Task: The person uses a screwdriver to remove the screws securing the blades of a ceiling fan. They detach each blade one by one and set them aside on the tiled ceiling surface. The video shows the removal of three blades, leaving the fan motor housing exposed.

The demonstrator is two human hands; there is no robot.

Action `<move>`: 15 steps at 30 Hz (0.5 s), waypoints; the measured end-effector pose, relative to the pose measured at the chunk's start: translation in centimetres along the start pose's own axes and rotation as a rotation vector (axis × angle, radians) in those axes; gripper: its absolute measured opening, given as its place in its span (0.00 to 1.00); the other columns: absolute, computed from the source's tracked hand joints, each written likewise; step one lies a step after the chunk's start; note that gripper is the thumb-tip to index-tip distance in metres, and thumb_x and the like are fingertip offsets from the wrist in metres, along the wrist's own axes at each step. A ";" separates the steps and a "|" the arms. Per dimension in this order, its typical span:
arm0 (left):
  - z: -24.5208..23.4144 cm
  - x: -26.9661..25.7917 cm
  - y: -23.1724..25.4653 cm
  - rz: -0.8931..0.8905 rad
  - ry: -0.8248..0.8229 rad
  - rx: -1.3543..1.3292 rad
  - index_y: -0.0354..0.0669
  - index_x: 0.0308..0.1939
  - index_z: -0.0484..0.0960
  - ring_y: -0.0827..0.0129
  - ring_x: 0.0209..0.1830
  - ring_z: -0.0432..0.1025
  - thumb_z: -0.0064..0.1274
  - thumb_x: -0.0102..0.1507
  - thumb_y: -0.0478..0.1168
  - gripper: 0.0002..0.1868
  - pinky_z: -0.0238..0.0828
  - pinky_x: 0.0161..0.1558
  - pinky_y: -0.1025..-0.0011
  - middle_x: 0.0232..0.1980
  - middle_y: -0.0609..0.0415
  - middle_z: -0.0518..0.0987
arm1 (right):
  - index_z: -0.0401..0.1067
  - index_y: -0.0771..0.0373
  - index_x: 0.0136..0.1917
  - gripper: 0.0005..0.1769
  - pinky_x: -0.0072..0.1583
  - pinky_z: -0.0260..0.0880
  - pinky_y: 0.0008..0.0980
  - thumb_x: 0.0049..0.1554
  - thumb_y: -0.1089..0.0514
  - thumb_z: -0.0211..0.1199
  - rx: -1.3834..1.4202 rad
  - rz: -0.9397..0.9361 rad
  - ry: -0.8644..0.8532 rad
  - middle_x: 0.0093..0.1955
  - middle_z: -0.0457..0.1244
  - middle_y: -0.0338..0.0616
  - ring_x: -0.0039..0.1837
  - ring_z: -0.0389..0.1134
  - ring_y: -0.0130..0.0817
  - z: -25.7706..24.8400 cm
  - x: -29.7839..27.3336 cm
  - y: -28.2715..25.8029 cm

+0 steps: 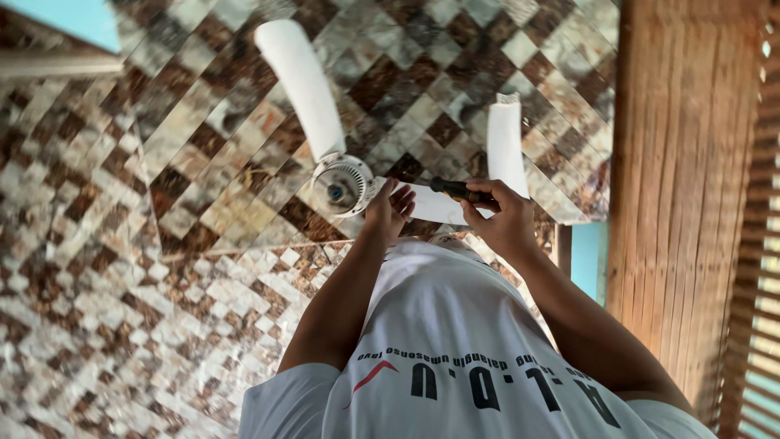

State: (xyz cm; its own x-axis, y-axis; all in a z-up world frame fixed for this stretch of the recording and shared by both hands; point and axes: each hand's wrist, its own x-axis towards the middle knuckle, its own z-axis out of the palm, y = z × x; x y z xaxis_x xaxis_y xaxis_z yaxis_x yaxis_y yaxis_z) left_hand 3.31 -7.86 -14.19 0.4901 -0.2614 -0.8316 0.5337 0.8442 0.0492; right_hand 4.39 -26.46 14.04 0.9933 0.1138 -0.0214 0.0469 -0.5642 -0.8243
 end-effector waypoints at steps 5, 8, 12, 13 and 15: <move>3.7 2.3 -0.4 0.050 -0.049 0.051 0.38 0.55 0.79 0.65 0.48 0.77 0.52 0.69 0.35 0.12 0.79 0.53 0.70 0.50 0.48 0.80 | 0.74 0.69 0.59 0.18 0.61 0.78 0.28 0.55 0.68 0.71 0.016 0.098 0.071 0.57 0.71 0.49 0.58 0.75 0.32 -1.1 -1.6 0.9; 4.9 3.6 -0.9 0.093 -0.064 0.093 0.34 0.55 0.77 0.67 0.48 0.77 0.51 0.70 0.32 0.10 0.80 0.53 0.73 0.51 0.49 0.79 | 0.73 0.69 0.60 0.18 0.61 0.78 0.29 0.56 0.69 0.70 0.086 0.103 0.107 0.57 0.71 0.49 0.58 0.75 0.32 -1.6 -1.9 1.6; 6.9 4.9 -1.6 0.222 0.021 0.333 0.35 0.56 0.78 0.68 0.46 0.76 0.54 0.69 0.33 0.12 0.80 0.50 0.73 0.51 0.49 0.79 | 0.73 0.69 0.59 0.18 0.61 0.79 0.30 0.55 0.68 0.71 0.008 0.125 0.163 0.58 0.71 0.50 0.58 0.75 0.34 -2.7 -2.0 3.0; 7.5 5.2 -1.8 0.270 0.063 0.428 0.35 0.56 0.79 0.68 0.45 0.76 0.55 0.68 0.34 0.13 0.80 0.49 0.73 0.52 0.49 0.79 | 0.73 0.69 0.59 0.18 0.61 0.79 0.30 0.56 0.68 0.71 0.001 0.131 0.172 0.59 0.71 0.51 0.59 0.75 0.34 -3.1 -2.0 3.4; 8.6 5.6 -1.7 0.386 0.218 0.907 0.41 0.54 0.81 0.70 0.44 0.77 0.57 0.66 0.38 0.13 0.78 0.46 0.71 0.51 0.52 0.82 | 0.72 0.69 0.59 0.18 0.61 0.79 0.30 0.56 0.68 0.71 -0.015 0.132 0.188 0.59 0.70 0.51 0.59 0.75 0.35 -3.7 -1.7 4.3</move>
State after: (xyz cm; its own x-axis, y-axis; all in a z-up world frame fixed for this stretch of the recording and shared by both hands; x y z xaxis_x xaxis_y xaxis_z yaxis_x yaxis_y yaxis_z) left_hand 11.09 -14.82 -14.15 0.6517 0.1223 -0.7486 0.7325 0.1546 0.6630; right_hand 3.33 -32.08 12.63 0.9931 -0.1151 -0.0219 -0.0847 -0.5763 -0.8128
